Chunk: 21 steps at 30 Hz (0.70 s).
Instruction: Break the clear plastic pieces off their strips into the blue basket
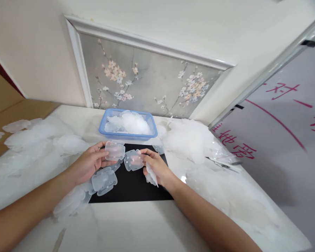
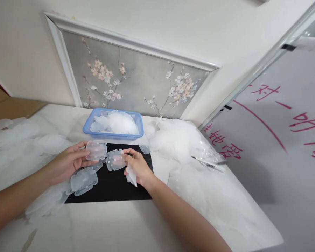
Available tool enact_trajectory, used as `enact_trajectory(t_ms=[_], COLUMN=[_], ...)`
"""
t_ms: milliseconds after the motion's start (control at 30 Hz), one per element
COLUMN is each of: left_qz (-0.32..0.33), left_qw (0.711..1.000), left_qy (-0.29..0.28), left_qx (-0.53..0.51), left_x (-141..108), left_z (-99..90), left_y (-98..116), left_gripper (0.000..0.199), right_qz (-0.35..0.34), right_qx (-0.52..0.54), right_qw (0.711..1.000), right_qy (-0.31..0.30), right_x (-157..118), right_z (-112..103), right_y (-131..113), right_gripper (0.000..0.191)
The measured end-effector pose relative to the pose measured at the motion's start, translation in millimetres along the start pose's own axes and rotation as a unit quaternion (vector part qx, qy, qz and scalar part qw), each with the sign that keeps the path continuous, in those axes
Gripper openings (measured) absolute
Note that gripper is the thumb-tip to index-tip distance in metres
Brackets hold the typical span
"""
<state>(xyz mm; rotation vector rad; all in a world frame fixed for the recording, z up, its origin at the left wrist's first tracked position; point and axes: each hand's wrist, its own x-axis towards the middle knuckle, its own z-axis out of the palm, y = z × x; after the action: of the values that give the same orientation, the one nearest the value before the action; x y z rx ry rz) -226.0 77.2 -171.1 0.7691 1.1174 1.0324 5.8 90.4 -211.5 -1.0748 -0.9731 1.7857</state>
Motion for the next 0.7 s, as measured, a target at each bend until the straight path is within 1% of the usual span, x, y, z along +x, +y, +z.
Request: enact_trajectory(t_ms=[100, 267, 433, 600, 700], left_qz=[-0.006, -0.019, -0.027, -0.020, -0.017], left_qw=[1.000, 0.999, 0.999, 0.999, 0.999], left_qy=[0.010, 0.018, 0.002, -0.012, -0.026], left_qx=[-0.016, -0.029, -0.036, -0.035, -0.035], left_x=[0.2, 0.0, -1.7, -3.2, -2.7], left_z=[-0.5, -0.2, 1.5, 2.5, 1.6], left_y=[1.1, 1.9, 3.6, 5.2, 5.6], left_gripper=[0.024, 0.022, 0.025, 0.038, 0.038], right_qz=[0.015, 0.029, 0.032, 0.034, 0.035], right_qx=[0.038, 0.058, 0.067, 0.060, 0.045], right_qw=[0.999, 0.998, 0.997, 0.997, 0.998], right_qy=[-0.004, -0.009, -0.018, -0.015, -0.024], right_x=[-0.1, -0.4, 1.2, 2.6, 1.1], right_z=[-0.6, -3.3, -5.0, -7.4, -7.6], right_y=[-0.6, -1.5, -0.5, 2.6, 1.9], right_gripper=[0.033, 0.034, 0.034, 0.033, 0.031])
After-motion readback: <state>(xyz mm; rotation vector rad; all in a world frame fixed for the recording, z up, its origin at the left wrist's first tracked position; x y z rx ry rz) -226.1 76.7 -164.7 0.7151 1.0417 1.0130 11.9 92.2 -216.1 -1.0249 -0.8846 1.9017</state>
